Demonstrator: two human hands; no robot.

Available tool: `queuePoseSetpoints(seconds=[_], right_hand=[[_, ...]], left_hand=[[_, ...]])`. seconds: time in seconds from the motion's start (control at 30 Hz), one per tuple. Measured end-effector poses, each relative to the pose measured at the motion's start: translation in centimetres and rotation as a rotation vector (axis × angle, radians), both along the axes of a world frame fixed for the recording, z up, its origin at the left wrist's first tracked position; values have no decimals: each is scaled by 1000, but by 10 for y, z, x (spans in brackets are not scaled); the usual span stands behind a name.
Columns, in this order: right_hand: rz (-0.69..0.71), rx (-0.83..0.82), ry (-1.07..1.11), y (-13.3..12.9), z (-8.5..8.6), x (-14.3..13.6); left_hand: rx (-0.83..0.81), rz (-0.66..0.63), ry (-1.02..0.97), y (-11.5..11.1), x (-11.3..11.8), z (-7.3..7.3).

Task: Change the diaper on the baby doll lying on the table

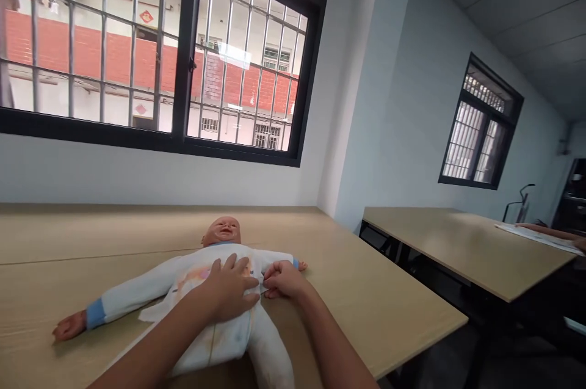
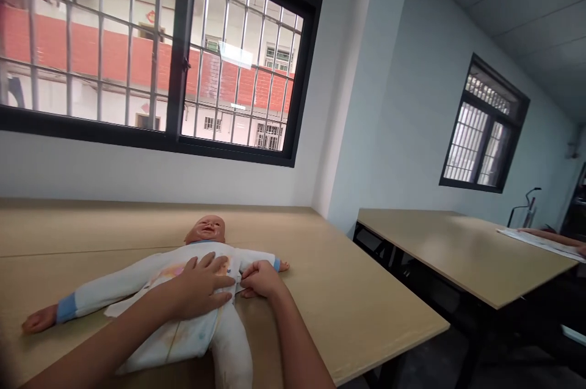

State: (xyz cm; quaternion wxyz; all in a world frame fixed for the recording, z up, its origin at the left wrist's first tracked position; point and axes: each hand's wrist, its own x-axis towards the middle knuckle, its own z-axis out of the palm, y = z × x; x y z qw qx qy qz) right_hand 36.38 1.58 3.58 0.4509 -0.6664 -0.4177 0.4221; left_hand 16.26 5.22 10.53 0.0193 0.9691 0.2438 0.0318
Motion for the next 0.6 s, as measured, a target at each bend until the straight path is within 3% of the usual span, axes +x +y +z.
queuePoseSetpoints(seconds=[0.23, 0.43, 0.6], right_hand=[[31, 17, -26, 4, -4, 3], [306, 143, -164, -5, 0, -1], [317, 152, -205, -8, -3, -5]], left_hand=[[-103, 23, -26, 13, -2, -8], [-126, 68, -189, 10, -10, -10], [-92, 52, -207, 5, -8, -11]])
